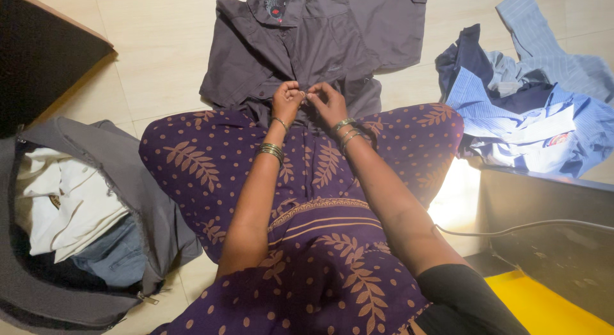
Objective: The person folds a white shirt and a dark gray shirt on the floor. They smooth the fabric, fold the sleeves and body, and place the folded white shirt into a gray bag. They then button and fold the dark gray shirt.
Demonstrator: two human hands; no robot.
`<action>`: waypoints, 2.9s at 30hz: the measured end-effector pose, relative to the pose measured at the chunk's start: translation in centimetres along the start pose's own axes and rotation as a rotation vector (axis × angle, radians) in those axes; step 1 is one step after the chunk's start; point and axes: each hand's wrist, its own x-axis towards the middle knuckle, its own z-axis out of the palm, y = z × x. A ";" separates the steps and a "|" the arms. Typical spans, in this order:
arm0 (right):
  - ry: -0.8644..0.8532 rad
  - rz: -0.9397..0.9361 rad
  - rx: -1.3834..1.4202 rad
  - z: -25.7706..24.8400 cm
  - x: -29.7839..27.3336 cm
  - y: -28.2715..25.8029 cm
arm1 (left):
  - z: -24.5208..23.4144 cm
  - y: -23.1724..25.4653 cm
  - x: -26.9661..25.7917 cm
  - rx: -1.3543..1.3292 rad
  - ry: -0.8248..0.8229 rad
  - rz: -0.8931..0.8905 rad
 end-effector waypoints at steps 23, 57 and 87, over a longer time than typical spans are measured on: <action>0.096 -0.301 -0.410 0.1 0.3 0.0 | 3.4 11.1 -8.5 1.523 -0.153 0.611; -0.100 0.102 0.108 -0.3 2.0 5.0 | 2.0 8.1 -4.0 0.670 0.055 0.152; -0.073 -0.057 -0.063 -0.3 1.1 0.6 | 0.5 2.1 -0.5 0.270 0.099 0.121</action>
